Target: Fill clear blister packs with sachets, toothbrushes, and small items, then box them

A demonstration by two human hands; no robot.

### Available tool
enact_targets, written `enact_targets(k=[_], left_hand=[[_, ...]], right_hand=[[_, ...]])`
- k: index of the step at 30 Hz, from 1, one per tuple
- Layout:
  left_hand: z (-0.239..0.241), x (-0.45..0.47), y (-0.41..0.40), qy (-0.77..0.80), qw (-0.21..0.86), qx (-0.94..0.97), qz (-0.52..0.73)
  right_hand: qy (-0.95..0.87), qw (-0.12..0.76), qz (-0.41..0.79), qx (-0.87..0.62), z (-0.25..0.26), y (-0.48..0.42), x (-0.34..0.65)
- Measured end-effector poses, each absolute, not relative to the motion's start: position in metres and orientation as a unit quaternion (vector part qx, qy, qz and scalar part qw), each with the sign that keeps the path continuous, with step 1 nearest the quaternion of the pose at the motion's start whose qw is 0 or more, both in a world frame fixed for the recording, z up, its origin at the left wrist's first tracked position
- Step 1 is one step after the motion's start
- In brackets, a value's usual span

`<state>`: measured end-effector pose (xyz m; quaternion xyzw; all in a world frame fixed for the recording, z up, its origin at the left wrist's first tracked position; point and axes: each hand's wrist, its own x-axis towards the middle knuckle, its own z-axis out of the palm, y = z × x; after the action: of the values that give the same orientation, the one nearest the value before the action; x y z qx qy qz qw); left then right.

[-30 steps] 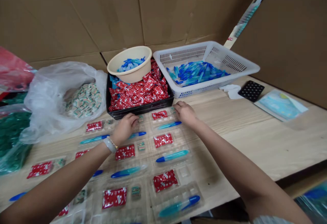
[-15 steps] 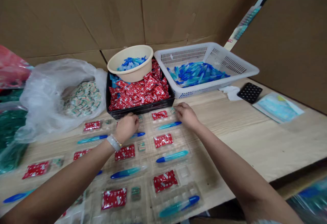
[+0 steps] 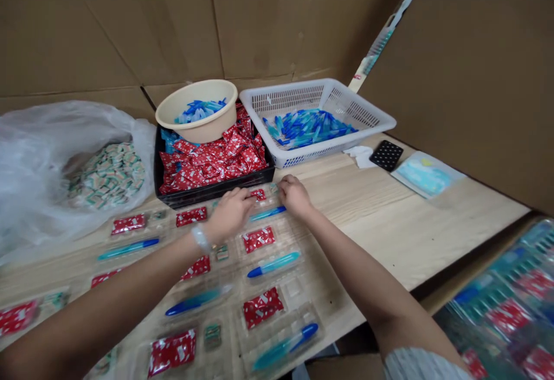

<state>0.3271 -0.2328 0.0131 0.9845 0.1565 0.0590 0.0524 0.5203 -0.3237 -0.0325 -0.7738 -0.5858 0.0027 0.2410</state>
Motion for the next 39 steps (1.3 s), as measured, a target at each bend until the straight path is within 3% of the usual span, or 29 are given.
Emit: enact_targets(k=[6,10,14,23,27,30,32,35,39], left_hand=[[-0.006,0.387,-0.24,0.154,0.076,0.984,0.033],[-0.01,0.393,-0.24,0.127,0.046,0.99,0.043],[-0.011,0.397,-0.238,0.139,0.043,0.987,0.063],[-0.001,0.393,-0.247,0.188,0.117,0.974,0.052],[0.033,0.331,-0.232,0.138,0.126,0.977,0.104],[0.052,0.242,-0.192,0.103,0.176,0.969,0.137],[0.055,0.178,-0.15,0.208,0.203,0.946,0.144],[0.048,0.101,-0.082,0.401,0.157,0.886,0.17],[0.031,0.058,-0.015,0.517,0.101,0.834,0.162]], right_hand=[[-0.518,0.35,0.042,-0.779,-0.046,-0.321,0.523],[-0.502,0.371,0.058,-0.779,-0.048,-0.325,0.524],[-0.518,0.34,0.044,-0.784,-0.043,-0.326,0.522],[-0.603,0.185,-0.01,-0.775,-0.039,-0.325,0.521],[-0.602,0.144,-0.039,-0.784,-0.029,-0.327,0.519],[-0.579,0.183,0.003,-0.795,-0.001,-0.318,0.488],[-0.597,0.23,0.056,-0.767,0.026,-0.297,0.449],[-0.664,0.278,0.117,-0.684,0.062,-0.241,0.37],[-0.69,0.253,0.154,-0.66,0.073,-0.141,0.278]])
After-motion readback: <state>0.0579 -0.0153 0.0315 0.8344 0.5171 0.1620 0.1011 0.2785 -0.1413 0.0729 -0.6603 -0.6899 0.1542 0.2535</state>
